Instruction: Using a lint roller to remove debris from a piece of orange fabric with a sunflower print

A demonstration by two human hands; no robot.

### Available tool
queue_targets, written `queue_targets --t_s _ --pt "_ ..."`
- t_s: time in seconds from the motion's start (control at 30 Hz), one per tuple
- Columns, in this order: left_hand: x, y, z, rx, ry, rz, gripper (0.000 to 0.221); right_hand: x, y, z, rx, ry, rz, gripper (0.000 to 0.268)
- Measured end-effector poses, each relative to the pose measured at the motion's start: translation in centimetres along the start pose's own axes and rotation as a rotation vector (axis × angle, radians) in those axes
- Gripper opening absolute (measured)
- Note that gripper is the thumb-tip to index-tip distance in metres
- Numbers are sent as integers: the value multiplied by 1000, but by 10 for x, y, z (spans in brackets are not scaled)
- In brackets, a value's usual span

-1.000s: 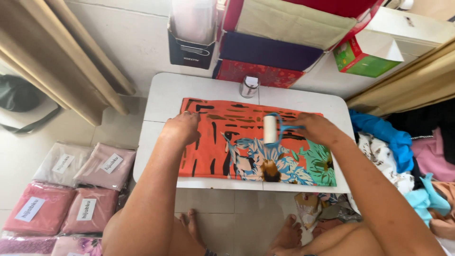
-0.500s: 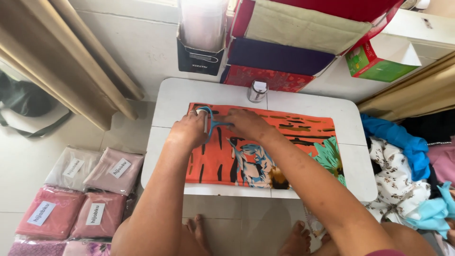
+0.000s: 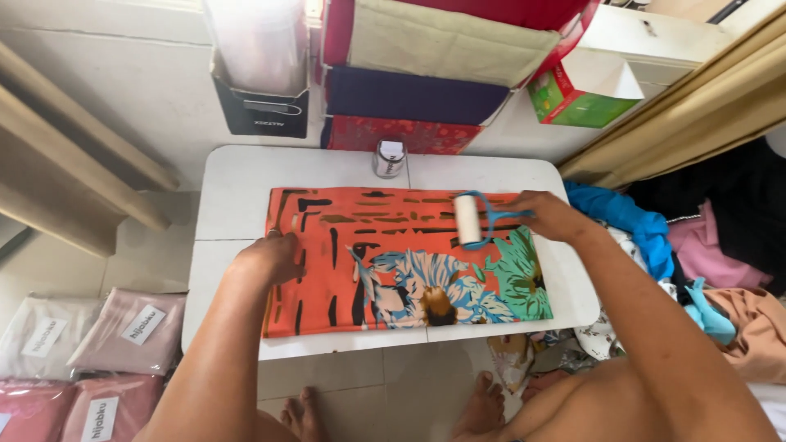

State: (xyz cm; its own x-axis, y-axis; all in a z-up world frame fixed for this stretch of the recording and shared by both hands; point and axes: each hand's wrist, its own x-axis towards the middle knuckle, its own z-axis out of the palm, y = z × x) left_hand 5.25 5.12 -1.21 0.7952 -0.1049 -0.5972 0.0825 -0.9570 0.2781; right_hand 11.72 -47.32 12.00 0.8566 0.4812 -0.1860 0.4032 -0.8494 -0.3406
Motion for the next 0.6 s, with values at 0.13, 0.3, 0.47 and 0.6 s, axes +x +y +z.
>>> queue_targets --t_s 0.13,0.3,0.47,0.6 --pt "-5 1 -3 16 1 9 75 -39 57 -19 -108 22 171 52" --pt "-10 3 -6 16 27 5 64 -65 40 -35 -222 26 320 56" --pt "-9 2 -6 58 40 26 63 -75 -43 1 -113 17 -45 40" --pt "-15 6 -14 92 90 32 57 -72 -120 55 -151 -130 -206 45"
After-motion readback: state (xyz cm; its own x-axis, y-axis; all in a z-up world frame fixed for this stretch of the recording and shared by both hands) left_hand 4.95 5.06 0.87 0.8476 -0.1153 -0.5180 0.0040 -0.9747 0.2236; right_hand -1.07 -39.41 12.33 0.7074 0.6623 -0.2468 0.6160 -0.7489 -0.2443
